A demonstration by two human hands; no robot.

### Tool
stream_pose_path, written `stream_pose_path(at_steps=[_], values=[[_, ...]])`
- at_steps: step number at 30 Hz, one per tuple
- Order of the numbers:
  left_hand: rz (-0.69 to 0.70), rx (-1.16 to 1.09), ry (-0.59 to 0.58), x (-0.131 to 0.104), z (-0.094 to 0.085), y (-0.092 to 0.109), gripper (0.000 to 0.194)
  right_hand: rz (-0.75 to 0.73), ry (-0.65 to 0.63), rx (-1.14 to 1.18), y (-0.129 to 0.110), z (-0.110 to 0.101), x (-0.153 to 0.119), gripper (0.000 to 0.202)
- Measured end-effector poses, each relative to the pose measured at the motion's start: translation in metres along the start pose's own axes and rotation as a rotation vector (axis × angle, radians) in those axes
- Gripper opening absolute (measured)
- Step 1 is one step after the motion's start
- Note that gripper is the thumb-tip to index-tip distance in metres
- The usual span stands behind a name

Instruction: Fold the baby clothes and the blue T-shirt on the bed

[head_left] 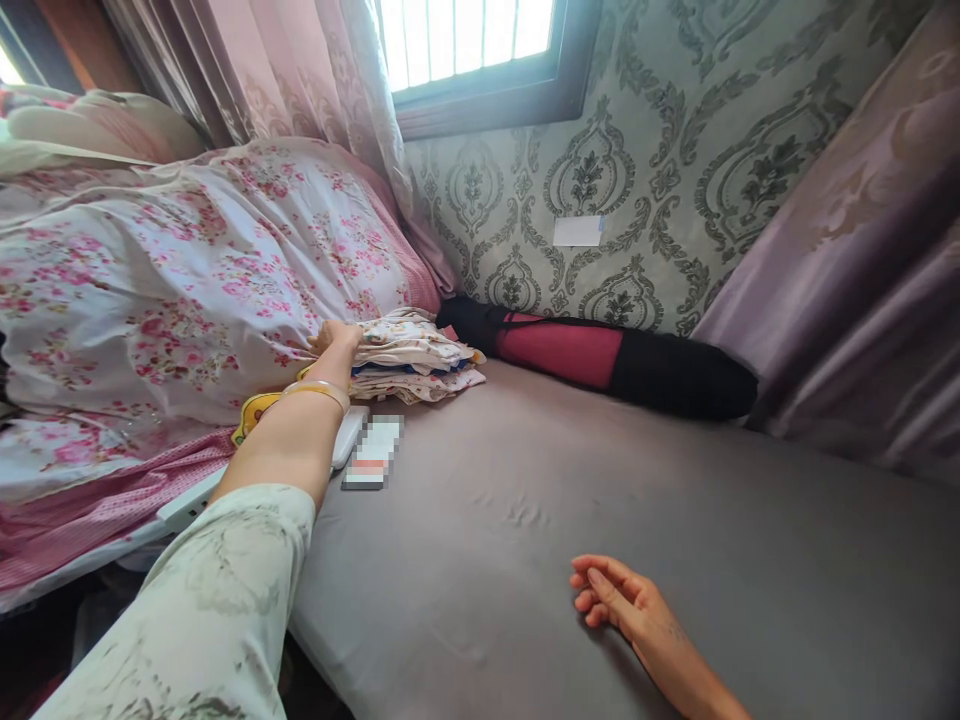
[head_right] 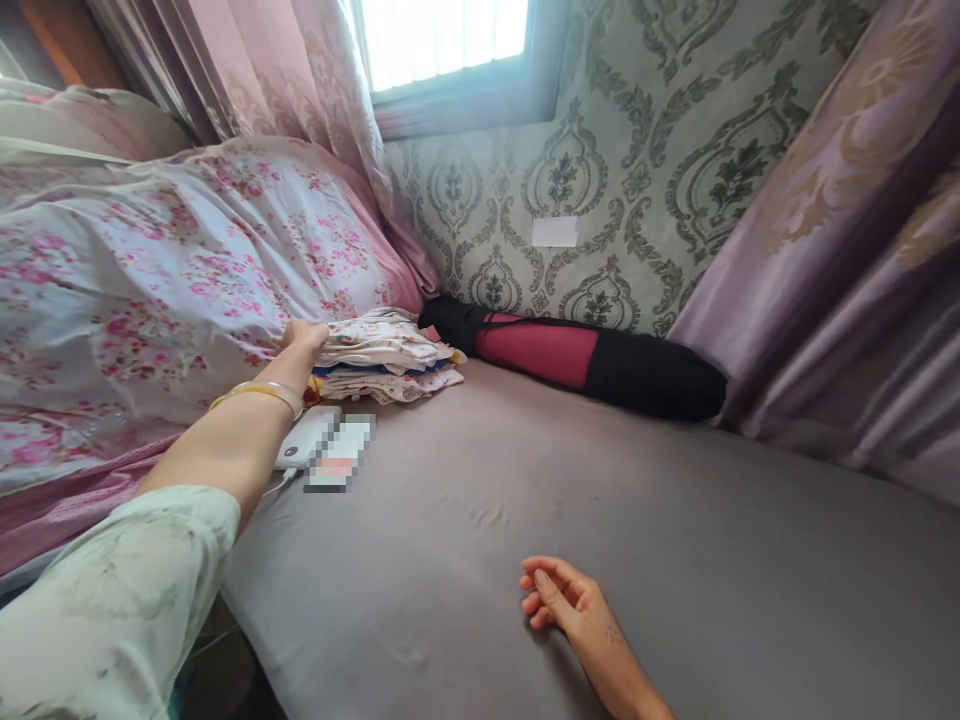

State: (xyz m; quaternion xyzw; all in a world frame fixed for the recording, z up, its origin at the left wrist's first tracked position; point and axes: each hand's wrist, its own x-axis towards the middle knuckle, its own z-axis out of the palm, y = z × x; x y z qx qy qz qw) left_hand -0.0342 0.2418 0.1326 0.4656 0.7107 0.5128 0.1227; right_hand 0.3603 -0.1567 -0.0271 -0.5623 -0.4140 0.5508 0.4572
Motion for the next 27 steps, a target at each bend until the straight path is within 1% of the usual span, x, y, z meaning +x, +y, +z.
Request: stream_pose_path(at_steps=[2, 3, 5, 6, 8, 10, 12, 14, 16, 18, 21, 24, 27], values=[[-0.022, -0.062, 0.036, -0.003, 0.005, 0.015, 0.010, -0.002, 0.001, 0.013, -0.001, 0.001, 0.000, 0.052], [-0.035, -0.136, 0.043, -0.005, 0.009, 0.024, 0.009, -0.001, 0.001, 0.017, -0.001, 0.001, 0.000, 0.052], [-0.041, -0.356, 0.002, -0.012, 0.015, 0.044, 0.009, 0.003, -0.001, 0.021, -0.002, 0.001, -0.001, 0.052], [-0.053, -0.435, -0.035, -0.016, 0.019, 0.054, 0.009, 0.005, -0.004, 0.022, -0.003, 0.002, -0.001, 0.052], [-0.093, -0.620, -0.145, -0.025, 0.024, 0.071, 0.009, 0.005, -0.006, 0.024, -0.004, 0.002, -0.001, 0.052], [-0.119, -0.814, -0.268, -0.036, 0.027, 0.085, 0.009, -0.002, -0.009, 0.027, -0.005, 0.003, -0.001, 0.051], [-0.122, -0.975, -0.363, -0.047, 0.031, 0.096, 0.010, -0.012, -0.017, 0.031, -0.005, 0.003, -0.001, 0.050], [-0.098, -1.110, -0.413, -0.058, 0.035, 0.108, 0.011, -0.021, -0.026, 0.040, -0.005, 0.003, -0.002, 0.050], [-0.059, -1.228, -0.438, -0.070, 0.040, 0.118, 0.013, -0.026, -0.033, 0.054, -0.004, 0.002, -0.002, 0.050], [-0.027, -1.297, -0.461, -0.082, 0.045, 0.127, 0.013, -0.028, -0.036, 0.067, -0.003, 0.002, -0.002, 0.051], [-0.016, -1.307, -0.547, -0.102, 0.051, 0.136, 0.007, -0.025, -0.041, 0.081, -0.003, 0.002, -0.002, 0.052], [-0.005, -1.286, -0.632, -0.126, 0.052, 0.142, 0.006, -0.011, -0.060, 0.080, -0.005, 0.003, 0.000, 0.053], [0.008, -1.258, -0.728, -0.153, 0.049, 0.146, 0.008, -0.017, -0.066, 0.051, -0.015, 0.004, 0.004, 0.055]])
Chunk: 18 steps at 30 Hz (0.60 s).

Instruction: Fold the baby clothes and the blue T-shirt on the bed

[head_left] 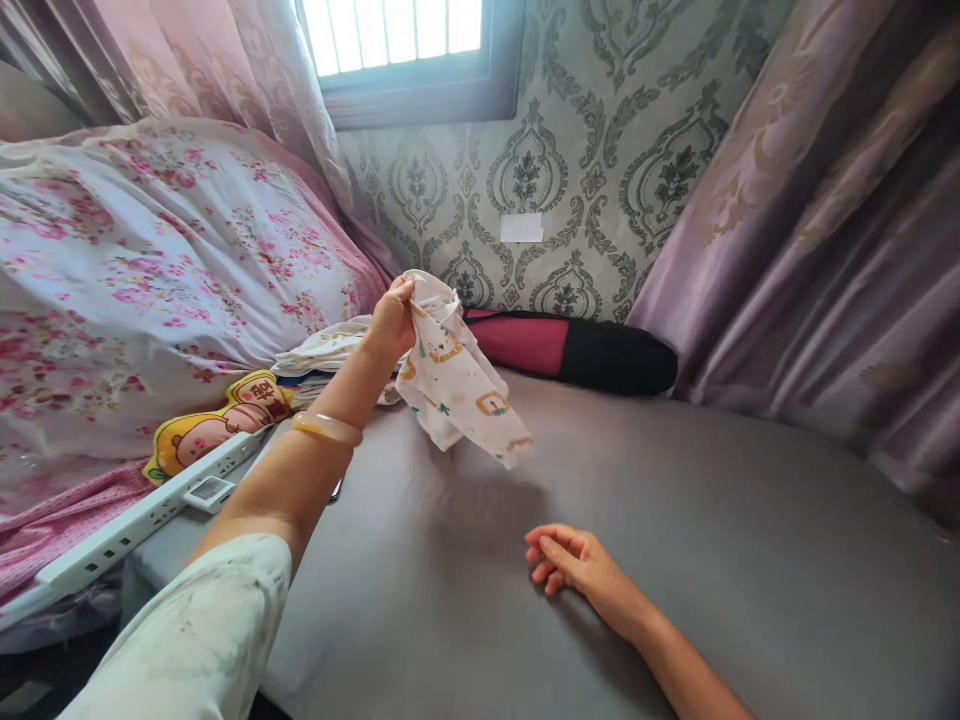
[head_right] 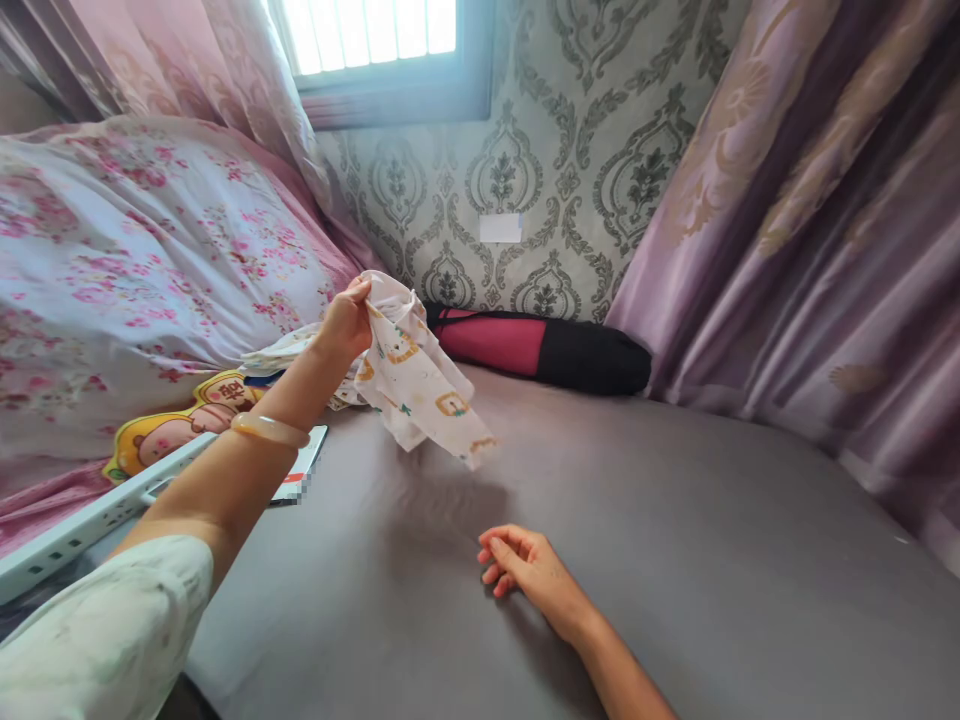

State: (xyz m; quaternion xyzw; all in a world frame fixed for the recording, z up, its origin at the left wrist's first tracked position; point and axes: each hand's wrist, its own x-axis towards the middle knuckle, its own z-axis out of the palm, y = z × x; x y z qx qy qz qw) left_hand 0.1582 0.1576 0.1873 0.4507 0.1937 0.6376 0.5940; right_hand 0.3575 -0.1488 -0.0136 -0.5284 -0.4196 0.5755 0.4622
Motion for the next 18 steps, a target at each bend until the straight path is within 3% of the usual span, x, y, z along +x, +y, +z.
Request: stream_pose_path(at_steps=[6, 10, 14, 18], values=[[-0.199, -0.119, -0.165, -0.047, 0.034, -0.008, 0.011, -0.201, 0.118, -0.036, -0.052, -0.003, 0.007, 0.050], [-0.355, -0.184, -0.208, -0.082, 0.055, -0.009, 0.012, -0.429, 0.240, -0.013, -0.092, -0.006, 0.015, 0.042], [-0.442, -0.223, -0.224, -0.112, 0.072, -0.011, 0.007, -0.618, 0.384, -0.057, -0.116, 0.000, 0.028, 0.041], [-0.439, -0.198, -0.251, -0.130, 0.079, -0.021, 0.011, -0.634, 0.302, -0.086, -0.120, 0.013, 0.040, 0.048]])
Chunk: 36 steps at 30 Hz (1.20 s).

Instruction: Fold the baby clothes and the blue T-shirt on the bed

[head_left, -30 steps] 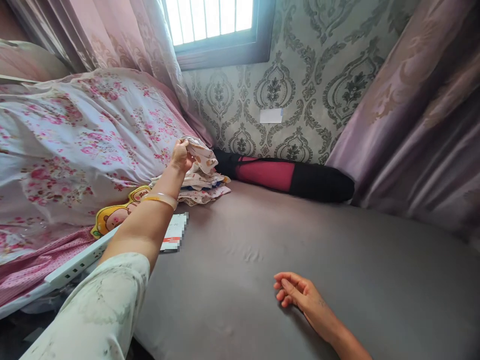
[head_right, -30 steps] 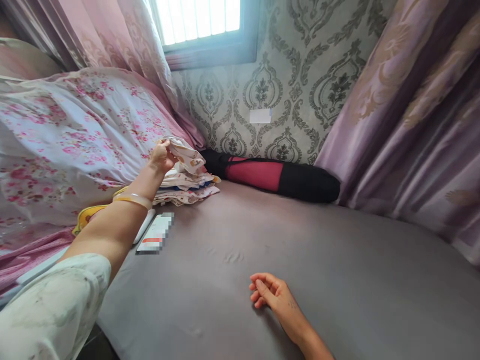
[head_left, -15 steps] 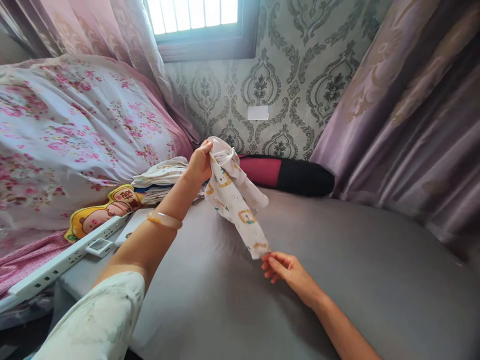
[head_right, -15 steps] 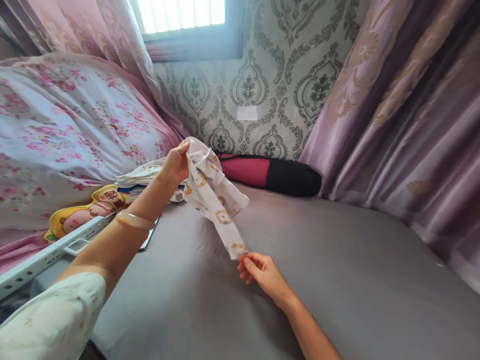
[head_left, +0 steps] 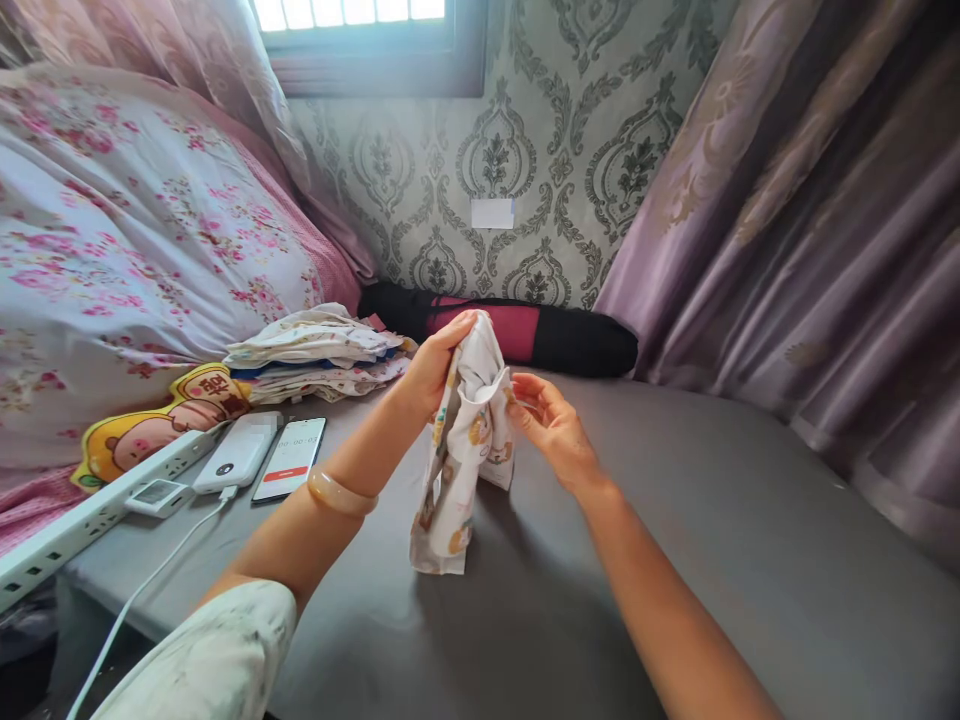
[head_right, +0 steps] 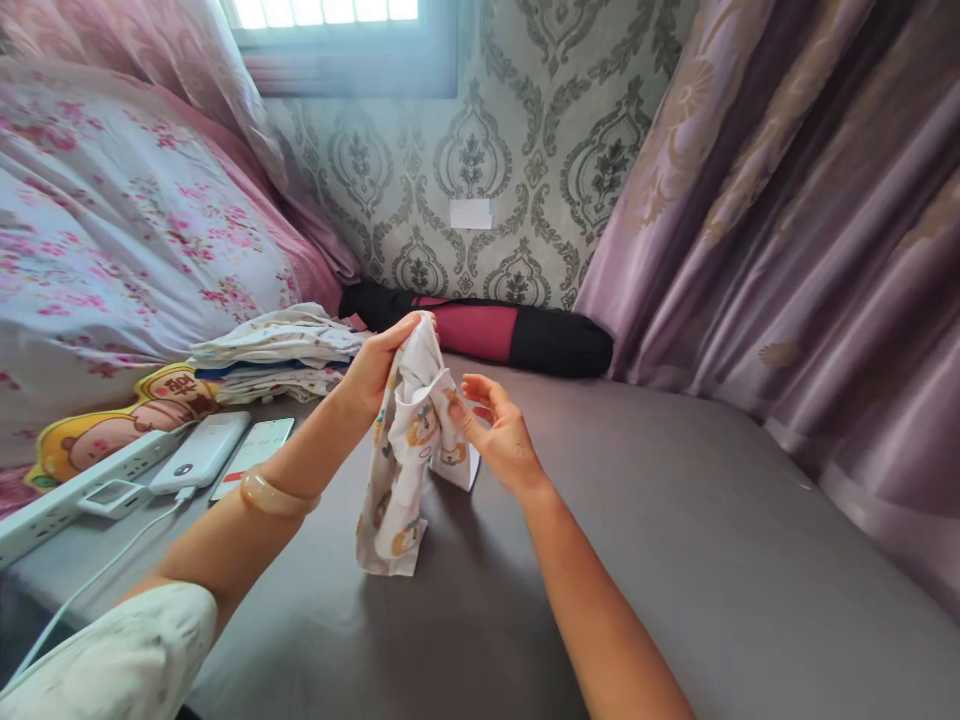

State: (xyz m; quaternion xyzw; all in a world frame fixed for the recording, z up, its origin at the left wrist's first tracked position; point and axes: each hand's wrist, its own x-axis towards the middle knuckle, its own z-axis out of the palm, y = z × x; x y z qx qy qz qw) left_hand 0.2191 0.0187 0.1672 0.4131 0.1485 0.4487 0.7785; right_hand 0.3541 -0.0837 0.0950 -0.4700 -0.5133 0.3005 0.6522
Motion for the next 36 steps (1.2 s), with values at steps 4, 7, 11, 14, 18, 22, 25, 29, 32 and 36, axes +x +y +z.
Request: stream_pose_path(at_steps=[4, 7, 11, 14, 18, 22, 25, 29, 32, 36], values=[[-0.042, 0.050, -0.067, -0.004, -0.011, -0.015, 0.028, 0.059, -0.089, 0.005, 0.003, 0.005, -0.002, 0.039], [-0.024, 0.150, -0.136, -0.007, -0.026, -0.023, 0.041, 0.053, -0.009, 0.003, 0.000, -0.004, -0.001, 0.036], [-0.094, 0.334, -0.205, -0.011, -0.043, -0.031, 0.056, 0.064, 0.027, -0.096, -0.010, -0.025, 0.003, 0.038], [-0.117, 0.433, -0.249, -0.013, -0.054, -0.038, 0.060, 0.113, 0.031, -0.173, -0.022, -0.039, 0.004, 0.040], [-0.143, 0.541, -0.339, -0.017, -0.066, -0.048, 0.066, 0.183, 0.072, -0.230, -0.040, -0.052, 0.003, 0.040], [-0.165, 0.593, -0.446, -0.023, -0.073, -0.056, 0.062, 0.216, 0.101, -0.298, -0.056, -0.061, 0.001, 0.039], [-0.142, 0.636, -0.432, -0.025, -0.078, -0.064, 0.056, 0.241, 0.127, -0.308, -0.063, -0.067, -0.001, 0.039], [-0.053, 0.662, -0.306, -0.020, -0.089, -0.075, 0.044, 0.271, 0.156, -0.321, -0.067, -0.076, -0.004, 0.040], [-0.050, 0.644, -0.243, -0.016, -0.094, -0.080, 0.037, 0.286, 0.159, -0.341, -0.070, -0.082, -0.007, 0.042], [-0.038, 0.669, -0.167, -0.016, -0.093, -0.078, 0.034, 0.274, 0.147, -0.382, -0.074, -0.089, -0.012, 0.042]])
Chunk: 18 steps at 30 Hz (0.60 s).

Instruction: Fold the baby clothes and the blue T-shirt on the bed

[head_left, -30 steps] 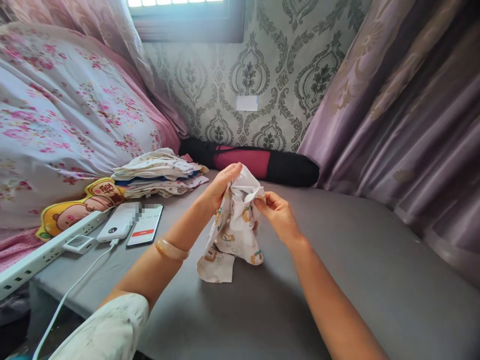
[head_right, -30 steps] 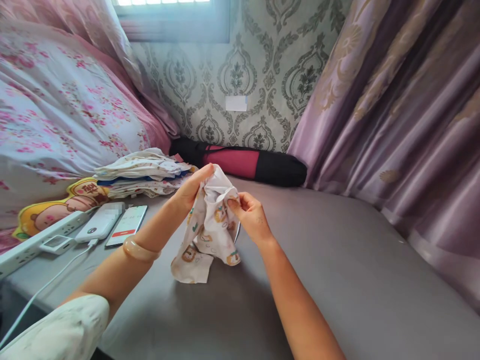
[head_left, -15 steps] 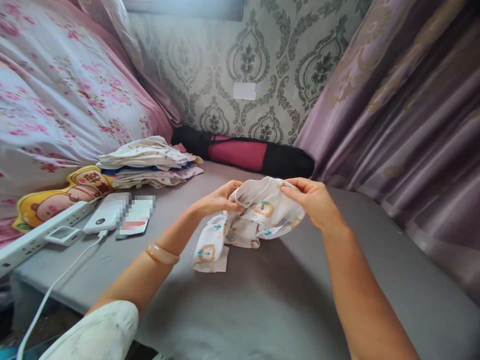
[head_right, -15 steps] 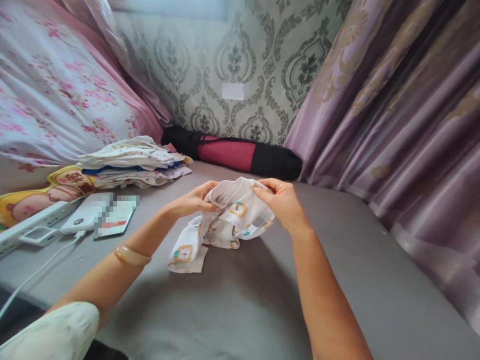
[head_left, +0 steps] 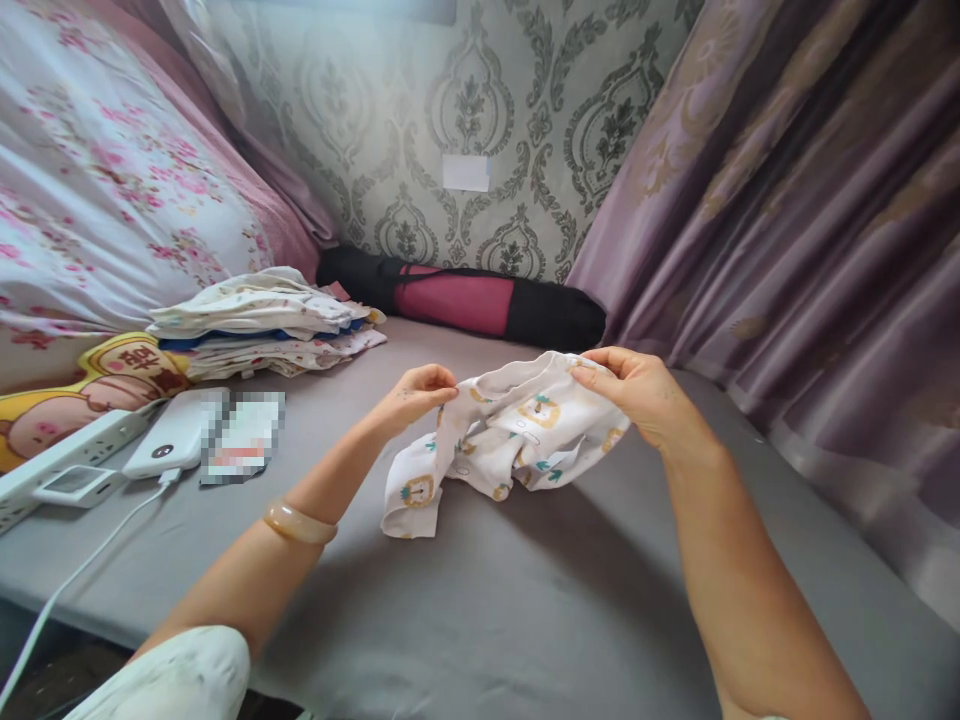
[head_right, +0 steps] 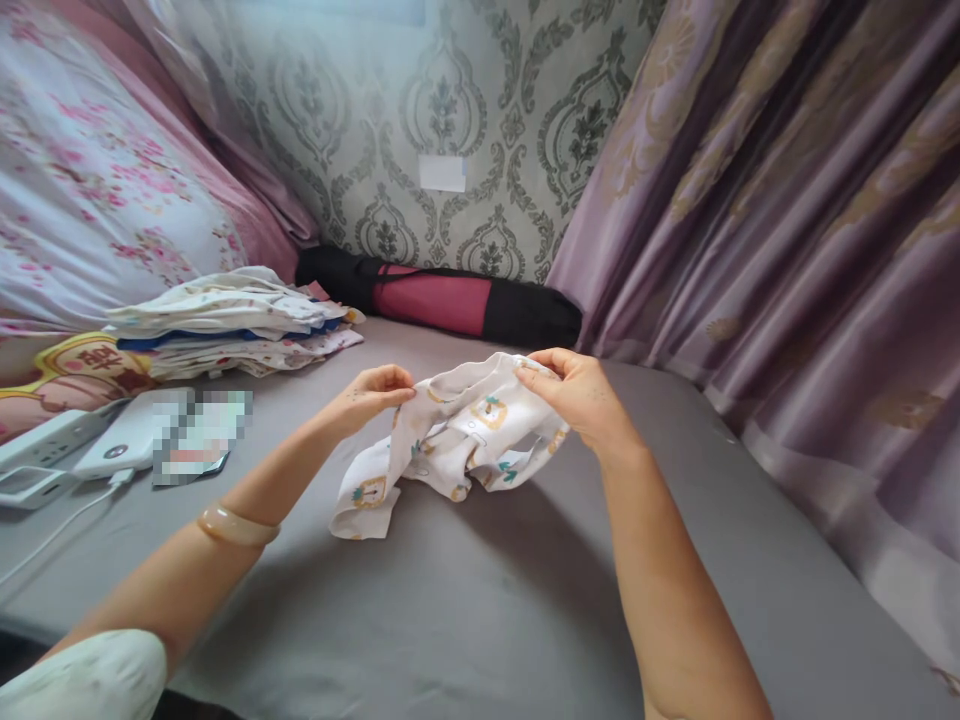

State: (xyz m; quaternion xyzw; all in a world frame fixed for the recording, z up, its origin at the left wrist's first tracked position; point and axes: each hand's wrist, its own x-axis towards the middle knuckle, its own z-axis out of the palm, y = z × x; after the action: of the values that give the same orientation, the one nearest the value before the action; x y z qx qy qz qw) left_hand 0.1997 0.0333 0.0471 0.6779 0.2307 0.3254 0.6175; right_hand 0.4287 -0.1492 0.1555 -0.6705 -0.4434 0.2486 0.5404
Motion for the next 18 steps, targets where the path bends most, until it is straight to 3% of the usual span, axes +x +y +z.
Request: stream_pose_path(at_steps=[7, 14, 18], values=[[0.023, -0.135, 0.183, 0.001, 0.005, 0.029, 0.037, -0.141, -0.037, -0.177, 0.000, -0.016, -0.007, 0.039], [0.136, 0.113, 0.034, -0.005, 0.004, 0.092, 0.045, -0.241, -0.004, -0.379, -0.011, -0.036, -0.014, 0.034], [0.209, 0.320, -0.004, -0.005, 0.003, 0.124, 0.036, -0.268, -0.022, -0.385, -0.018, -0.049, -0.012, 0.032]])
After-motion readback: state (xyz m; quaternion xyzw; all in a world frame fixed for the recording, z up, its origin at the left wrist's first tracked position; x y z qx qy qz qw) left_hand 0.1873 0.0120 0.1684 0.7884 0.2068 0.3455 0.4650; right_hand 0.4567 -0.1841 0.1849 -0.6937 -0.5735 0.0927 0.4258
